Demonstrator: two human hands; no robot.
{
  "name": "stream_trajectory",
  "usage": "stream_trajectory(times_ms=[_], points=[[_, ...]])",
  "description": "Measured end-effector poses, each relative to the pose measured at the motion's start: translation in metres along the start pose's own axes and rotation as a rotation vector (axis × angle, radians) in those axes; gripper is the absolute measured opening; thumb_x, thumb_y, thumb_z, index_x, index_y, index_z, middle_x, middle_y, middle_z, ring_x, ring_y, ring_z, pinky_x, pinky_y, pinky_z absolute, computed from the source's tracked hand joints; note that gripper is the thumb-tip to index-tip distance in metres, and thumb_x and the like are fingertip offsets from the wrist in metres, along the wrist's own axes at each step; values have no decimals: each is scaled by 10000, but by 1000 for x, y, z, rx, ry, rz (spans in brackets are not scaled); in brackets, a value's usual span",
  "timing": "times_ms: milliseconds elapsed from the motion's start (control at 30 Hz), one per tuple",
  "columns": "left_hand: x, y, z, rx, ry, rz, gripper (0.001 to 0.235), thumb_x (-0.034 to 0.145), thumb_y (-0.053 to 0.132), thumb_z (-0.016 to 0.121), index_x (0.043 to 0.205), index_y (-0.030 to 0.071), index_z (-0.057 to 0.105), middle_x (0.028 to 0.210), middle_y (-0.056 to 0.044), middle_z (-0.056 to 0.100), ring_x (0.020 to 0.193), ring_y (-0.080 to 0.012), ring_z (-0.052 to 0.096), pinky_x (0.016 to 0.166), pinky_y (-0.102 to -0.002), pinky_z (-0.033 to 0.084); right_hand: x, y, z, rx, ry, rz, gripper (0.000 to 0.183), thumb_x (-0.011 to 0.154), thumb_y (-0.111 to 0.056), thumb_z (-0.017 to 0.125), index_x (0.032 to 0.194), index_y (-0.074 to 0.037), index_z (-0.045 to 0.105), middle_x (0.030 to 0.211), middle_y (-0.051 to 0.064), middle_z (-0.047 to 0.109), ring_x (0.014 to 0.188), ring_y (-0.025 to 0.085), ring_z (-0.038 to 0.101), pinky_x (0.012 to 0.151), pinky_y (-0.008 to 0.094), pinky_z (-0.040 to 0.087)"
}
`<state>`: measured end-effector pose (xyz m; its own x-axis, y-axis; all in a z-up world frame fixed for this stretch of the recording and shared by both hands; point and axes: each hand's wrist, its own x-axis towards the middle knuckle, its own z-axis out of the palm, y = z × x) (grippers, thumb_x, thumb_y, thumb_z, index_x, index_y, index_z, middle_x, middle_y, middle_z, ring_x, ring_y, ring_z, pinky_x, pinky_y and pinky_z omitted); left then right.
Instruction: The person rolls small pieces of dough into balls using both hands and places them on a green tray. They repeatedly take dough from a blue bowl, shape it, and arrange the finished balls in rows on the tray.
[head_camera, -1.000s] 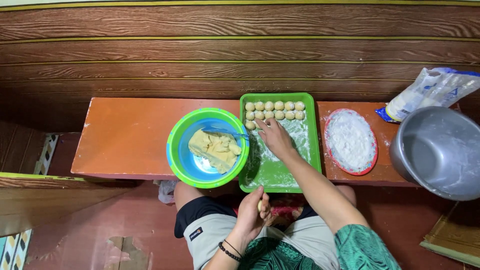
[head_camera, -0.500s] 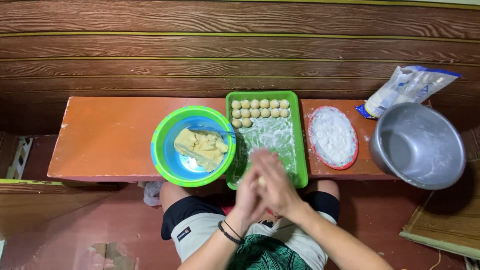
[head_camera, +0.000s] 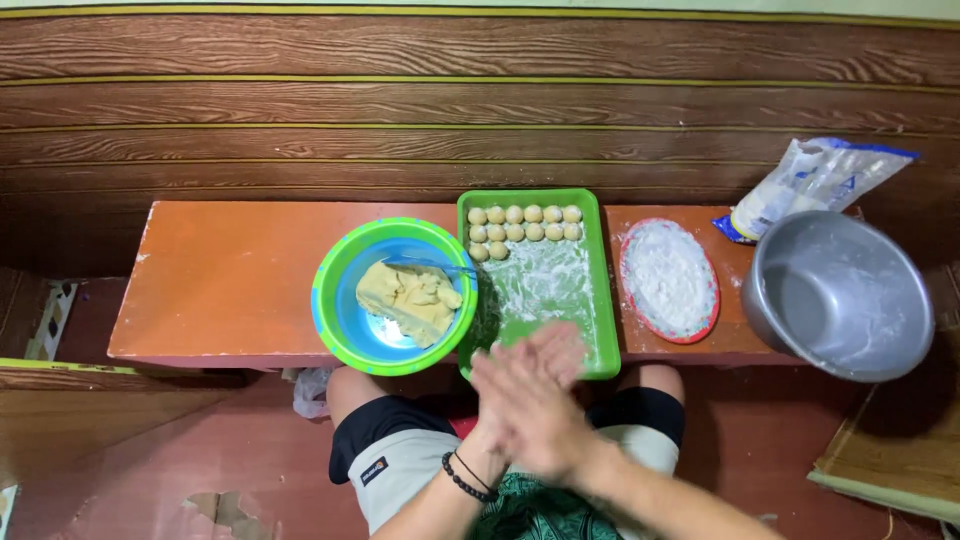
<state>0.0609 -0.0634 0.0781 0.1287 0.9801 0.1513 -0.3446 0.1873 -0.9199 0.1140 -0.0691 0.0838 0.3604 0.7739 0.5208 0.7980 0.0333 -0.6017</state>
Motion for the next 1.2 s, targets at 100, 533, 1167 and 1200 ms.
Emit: stream_trajectory(times_ms=[100, 533, 1167, 1200], points=[[41, 8, 34, 1480, 965, -805, 557, 969, 226, 445, 1442, -62, 505, 1542, -232, 507, 1426, -307, 482, 1208, -418, 346, -6, -8, -5, 4, -54, 12, 604, 966, -68, 469, 1542, 11, 304, 1605, 244, 365, 1535, 412, 331, 1295, 533, 275], [62, 33, 19, 1495, 903, -906, 571, 1013, 398, 277, 1393, -1, 424, 1451, -223, 437, 1350, -354, 443, 1138, -456, 337, -8, -22, 4, 124, -260, -8, 658, 1046, -432, 344, 1571, -39, 299, 1653, 187, 297, 1562, 373, 232, 1294, 559, 121], [44, 67, 14, 1638, 1306, -751, 196, 803, -30, 478, 854, 111, 604, 793, -95, 608, 717, -254, 608, 517, -346, 475, 21, -3, 2, -64, -268, 157, 621, 946, -149, 531, 1537, -141, 344, 1660, 153, 279, 1545, 345, 221, 1281, 591, 77], [47, 47, 17, 1636, 1300, -752, 196, 803, -30, 478, 854, 111, 604, 793, -95, 608, 717, -254, 608, 517, -346, 475, 27, 3, -4, -67, -268, 153, 621, 946, -149, 531, 1537, -141, 344, 1660, 153, 279, 1545, 345, 221, 1281, 591, 77]])
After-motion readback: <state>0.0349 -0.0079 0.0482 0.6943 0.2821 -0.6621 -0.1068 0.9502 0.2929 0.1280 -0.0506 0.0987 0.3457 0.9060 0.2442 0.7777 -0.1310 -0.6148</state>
